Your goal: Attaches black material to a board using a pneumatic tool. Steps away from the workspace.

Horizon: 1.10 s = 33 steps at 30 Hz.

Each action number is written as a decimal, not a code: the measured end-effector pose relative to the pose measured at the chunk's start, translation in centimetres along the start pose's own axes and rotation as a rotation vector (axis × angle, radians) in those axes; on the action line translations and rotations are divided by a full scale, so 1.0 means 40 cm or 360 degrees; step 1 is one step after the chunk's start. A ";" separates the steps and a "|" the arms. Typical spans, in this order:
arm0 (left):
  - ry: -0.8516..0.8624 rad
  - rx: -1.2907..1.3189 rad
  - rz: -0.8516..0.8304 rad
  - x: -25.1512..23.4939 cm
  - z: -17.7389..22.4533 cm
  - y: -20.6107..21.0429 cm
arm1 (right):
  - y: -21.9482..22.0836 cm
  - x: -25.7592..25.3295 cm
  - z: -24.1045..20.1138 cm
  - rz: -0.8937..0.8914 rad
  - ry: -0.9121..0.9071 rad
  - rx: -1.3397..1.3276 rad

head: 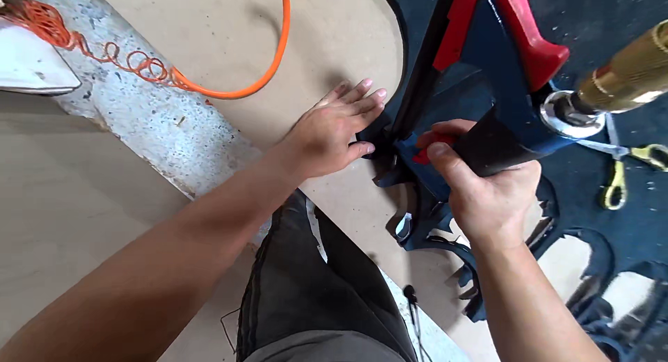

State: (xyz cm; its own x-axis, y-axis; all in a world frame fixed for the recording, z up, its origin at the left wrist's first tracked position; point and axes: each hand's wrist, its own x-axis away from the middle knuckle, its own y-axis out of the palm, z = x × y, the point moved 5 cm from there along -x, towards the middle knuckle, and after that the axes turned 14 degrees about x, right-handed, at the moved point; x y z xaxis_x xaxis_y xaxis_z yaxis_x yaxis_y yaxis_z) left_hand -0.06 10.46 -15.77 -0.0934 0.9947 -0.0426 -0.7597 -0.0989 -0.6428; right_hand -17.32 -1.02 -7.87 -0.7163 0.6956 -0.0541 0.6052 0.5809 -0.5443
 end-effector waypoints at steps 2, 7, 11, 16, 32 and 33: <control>0.0048 0.0034 -0.0097 0.002 -0.002 -0.013 | 0.002 0.010 -0.009 -0.0008 0.0022 0.0005; 0.0071 -0.0005 -0.0055 0.001 -0.009 -0.013 | 0.006 0.009 -0.027 -0.0020 0.0072 0.0073; 0.0069 0.0001 -0.0047 0.005 -0.013 -0.014 | 0.009 -0.003 -0.036 -0.0048 0.0062 0.0075; 0.0075 0.0009 -0.0046 0.002 -0.016 -0.009 | 0.010 -0.020 -0.061 -0.0108 0.0136 0.0160; 0.0033 -0.0003 -0.0060 -0.004 -0.011 -0.011 | 0.010 -0.017 -0.033 -0.0003 0.0090 0.0098; -0.0018 0.0010 -0.0098 -0.002 -0.001 -0.011 | 0.000 -0.008 -0.028 -0.0008 0.0133 0.0063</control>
State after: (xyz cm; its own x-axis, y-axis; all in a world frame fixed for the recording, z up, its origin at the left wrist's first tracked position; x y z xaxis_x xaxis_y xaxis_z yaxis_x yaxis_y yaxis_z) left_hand 0.31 10.44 -15.51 -0.0534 0.9986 0.0058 -0.7682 -0.0374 -0.6392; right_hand -16.70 -0.77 -6.91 -0.6866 0.7268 0.0178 0.5865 0.5683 -0.5771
